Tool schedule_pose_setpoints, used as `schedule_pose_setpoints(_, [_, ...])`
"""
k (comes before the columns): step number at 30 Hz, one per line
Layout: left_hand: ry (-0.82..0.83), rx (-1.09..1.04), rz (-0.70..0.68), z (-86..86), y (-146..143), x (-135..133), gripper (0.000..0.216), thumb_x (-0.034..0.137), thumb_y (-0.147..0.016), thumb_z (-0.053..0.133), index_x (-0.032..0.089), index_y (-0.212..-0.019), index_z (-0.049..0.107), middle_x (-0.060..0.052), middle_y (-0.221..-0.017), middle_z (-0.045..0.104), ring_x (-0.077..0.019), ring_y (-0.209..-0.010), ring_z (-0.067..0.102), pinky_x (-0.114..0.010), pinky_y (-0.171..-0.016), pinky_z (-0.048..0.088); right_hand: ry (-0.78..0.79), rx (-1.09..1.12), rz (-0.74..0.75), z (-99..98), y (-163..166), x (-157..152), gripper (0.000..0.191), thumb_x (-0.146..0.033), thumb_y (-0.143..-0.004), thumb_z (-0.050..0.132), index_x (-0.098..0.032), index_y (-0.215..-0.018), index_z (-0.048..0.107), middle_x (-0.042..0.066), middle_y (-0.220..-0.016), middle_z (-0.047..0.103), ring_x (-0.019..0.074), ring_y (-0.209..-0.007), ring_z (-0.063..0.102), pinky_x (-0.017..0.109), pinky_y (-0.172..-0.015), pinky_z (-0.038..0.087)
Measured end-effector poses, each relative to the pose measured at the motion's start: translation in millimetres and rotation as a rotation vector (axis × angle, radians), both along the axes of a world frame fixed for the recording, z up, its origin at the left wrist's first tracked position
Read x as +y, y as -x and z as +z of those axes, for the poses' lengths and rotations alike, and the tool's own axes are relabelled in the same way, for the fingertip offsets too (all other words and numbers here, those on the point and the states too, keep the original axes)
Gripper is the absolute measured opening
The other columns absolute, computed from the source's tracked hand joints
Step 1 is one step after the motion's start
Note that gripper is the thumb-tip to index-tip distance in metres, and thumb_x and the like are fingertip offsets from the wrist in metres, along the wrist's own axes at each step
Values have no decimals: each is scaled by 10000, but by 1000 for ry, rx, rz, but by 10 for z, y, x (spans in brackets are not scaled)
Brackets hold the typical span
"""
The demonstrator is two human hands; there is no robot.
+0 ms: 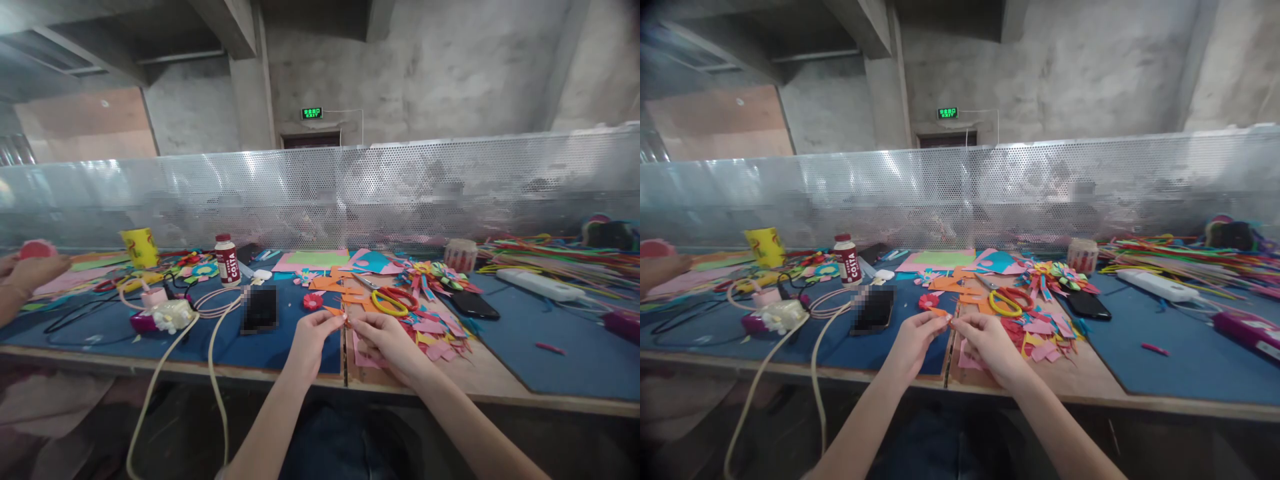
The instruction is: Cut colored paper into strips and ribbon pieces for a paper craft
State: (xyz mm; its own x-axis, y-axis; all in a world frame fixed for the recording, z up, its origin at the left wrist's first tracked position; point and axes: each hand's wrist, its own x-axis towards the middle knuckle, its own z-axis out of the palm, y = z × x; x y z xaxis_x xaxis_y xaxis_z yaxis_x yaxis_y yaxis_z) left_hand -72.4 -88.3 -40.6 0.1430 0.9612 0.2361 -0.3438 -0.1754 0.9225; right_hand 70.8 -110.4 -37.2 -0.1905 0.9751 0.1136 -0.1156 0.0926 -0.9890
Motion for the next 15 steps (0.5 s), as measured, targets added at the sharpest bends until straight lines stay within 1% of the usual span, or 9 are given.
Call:
schedule_pose_setpoints(3, [-2, 24, 12, -10, 1, 12, 199, 241, -623, 708, 120, -531, 580, 5, -579, 537, -103, -626, 480, -225, -643, 389, -44, -76, -32, -11, 9, 14, 342, -470, -721, 603, -142, -814, 606, -92, -469, 331, 24, -355, 256, 173, -338, 158])
schedule_pose_setpoints(6, [-1, 42, 12, -22, 3, 21, 192, 242, -625, 706, 118, -543, 585, -6, -597, 551, -113, -646, 496, -234, -657, 393, -131, -178, -79, -34, 3, 33, 362, -491, -735, 579, -139, -810, 617, -66, -525, 405, 29, -395, 294, 173, -362, 213])
schedule_pose_setpoints(10, [5, 29, -5, -28, -1, 26, 198, 240, -623, 708, 117, -537, 579, -11, -598, 555, -122, -657, 510, -247, -677, 402, -223, -268, -102, -54, -7, 44, 377, -503, -753, 547, -145, -845, 620, -38, -579, 485, 61, -458, 386, 185, -406, 295])
schedule_pose_setpoints(13, [3, 28, -5, -21, -9, 28, 177, 251, -631, 704, 112, -573, 610, -23, -625, 574, -131, -679, 523, -258, -698, 410, -268, -297, -127, -45, 4, 32, 351, -490, -761, 540, -149, -809, 607, -27, -589, 508, 82, -504, 439, 196, -454, 343])
schedule_pose_setpoints(15, [3, 37, 4, -15, -12, 27, 170, 255, -632, 703, 109, -594, 627, -29, -638, 584, -135, -687, 527, -262, -705, 412, -282, -307, -135, -35, 15, 17, 333, -487, -765, 534, -158, -777, 587, -31, -565, 503, 90, -498, 451, 203, -458, 351])
